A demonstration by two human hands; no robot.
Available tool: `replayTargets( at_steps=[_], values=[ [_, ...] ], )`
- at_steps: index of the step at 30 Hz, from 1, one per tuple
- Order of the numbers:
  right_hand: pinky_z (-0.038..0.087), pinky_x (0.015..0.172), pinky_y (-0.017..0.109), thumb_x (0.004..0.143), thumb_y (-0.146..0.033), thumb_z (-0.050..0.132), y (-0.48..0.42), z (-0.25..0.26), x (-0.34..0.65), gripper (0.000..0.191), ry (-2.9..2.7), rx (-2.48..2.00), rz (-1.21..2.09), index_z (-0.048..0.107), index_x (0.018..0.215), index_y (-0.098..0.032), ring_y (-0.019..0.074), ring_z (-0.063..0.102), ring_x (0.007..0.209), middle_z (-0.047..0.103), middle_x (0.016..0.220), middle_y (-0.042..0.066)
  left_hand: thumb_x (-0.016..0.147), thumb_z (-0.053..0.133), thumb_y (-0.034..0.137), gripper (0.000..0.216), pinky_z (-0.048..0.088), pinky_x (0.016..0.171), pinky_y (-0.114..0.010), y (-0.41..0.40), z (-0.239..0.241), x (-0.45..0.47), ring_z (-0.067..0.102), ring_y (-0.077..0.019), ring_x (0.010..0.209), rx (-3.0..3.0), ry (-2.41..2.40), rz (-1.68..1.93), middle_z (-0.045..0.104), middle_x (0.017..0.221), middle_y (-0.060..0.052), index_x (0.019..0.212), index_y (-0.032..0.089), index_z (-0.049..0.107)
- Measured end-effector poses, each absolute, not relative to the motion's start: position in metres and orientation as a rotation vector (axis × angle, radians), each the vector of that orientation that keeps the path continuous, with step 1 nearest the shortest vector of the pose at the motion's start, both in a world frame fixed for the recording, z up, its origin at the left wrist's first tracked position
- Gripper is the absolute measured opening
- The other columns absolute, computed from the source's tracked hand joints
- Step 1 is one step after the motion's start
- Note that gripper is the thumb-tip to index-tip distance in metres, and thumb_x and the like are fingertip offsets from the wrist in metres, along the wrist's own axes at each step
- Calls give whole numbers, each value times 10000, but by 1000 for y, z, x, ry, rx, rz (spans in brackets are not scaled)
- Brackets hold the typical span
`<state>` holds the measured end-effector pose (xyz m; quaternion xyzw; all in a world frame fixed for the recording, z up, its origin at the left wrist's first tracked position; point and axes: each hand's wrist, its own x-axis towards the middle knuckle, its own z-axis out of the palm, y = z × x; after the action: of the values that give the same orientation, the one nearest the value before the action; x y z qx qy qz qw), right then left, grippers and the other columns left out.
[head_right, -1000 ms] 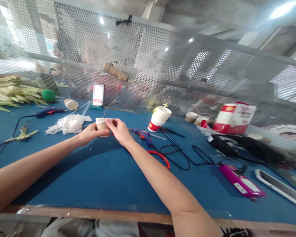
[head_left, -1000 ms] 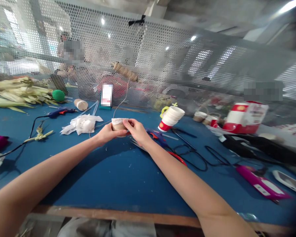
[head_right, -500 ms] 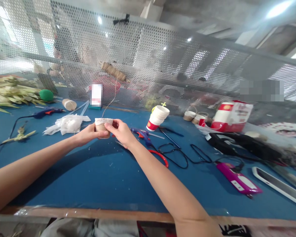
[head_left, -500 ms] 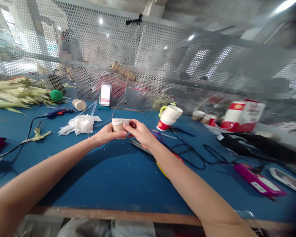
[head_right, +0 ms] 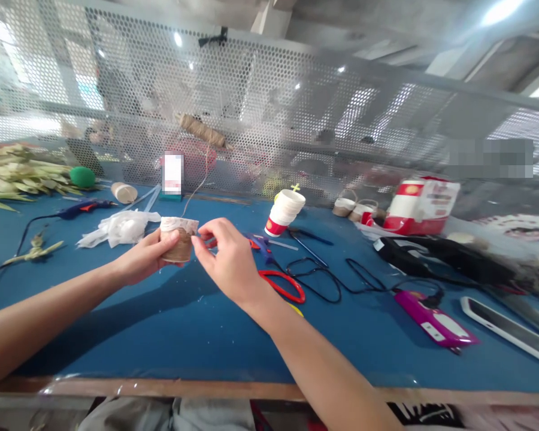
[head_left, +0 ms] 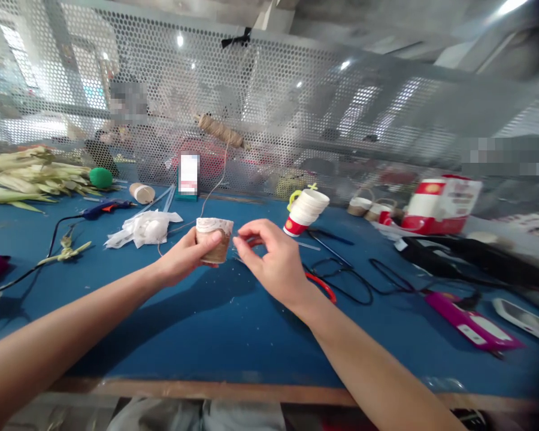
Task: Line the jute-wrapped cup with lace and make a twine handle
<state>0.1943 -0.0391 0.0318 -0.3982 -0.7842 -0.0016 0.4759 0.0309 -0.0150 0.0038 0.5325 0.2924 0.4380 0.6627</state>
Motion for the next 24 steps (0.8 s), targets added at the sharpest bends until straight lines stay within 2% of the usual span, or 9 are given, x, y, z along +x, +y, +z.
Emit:
replayTargets(
  at_steps=[4, 11, 15, 24],
  values=[
    [498, 675, 294, 795, -140, 483, -43, 26, 187, 75, -1997, -924, -206, 505, 768, -207, 164, 583, 741, 594, 770, 55, 663, 650, 500, 538, 456, 588, -225, -24, -1, 33, 556, -116, 693, 1210, 660, 989, 602, 859, -50, 1053, 151, 523],
    [485, 643, 284, 793, -111, 450, -39, 19, 187, 113, -2005, -974, -312, 490, 737, -201, 162, 571, 699, 589, 746, 60, 632, 678, 492, 558, 463, 593, -228, -24, -4, 37, 553, -121, 702, 1234, 677, 1027, 604, 852, -53, 1044, 138, 549],
    [475, 622, 274, 771, -112, 469, -40, 22, 189, 121, -1979, -1010, -164, 491, 692, -202, 148, 559, 654, 575, 696, 33, 624, 682, 499, 568, 454, 598, -232, -23, -4, 37, 546, -122, 701, 1236, 658, 1017, 598, 843, -55, 1036, 133, 542],
    [478, 565, 257, 765, -205, 515, -38, 27, 198, 76, -1825, -1126, 408, 538, 693, -197, 130, 567, 584, 607, 656, 9, 622, 681, 508, 576, 447, 634, -265, -27, -4, 37, 538, -120, 687, 1154, 646, 943, 590, 844, -56, 1035, 139, 522]
  ],
)
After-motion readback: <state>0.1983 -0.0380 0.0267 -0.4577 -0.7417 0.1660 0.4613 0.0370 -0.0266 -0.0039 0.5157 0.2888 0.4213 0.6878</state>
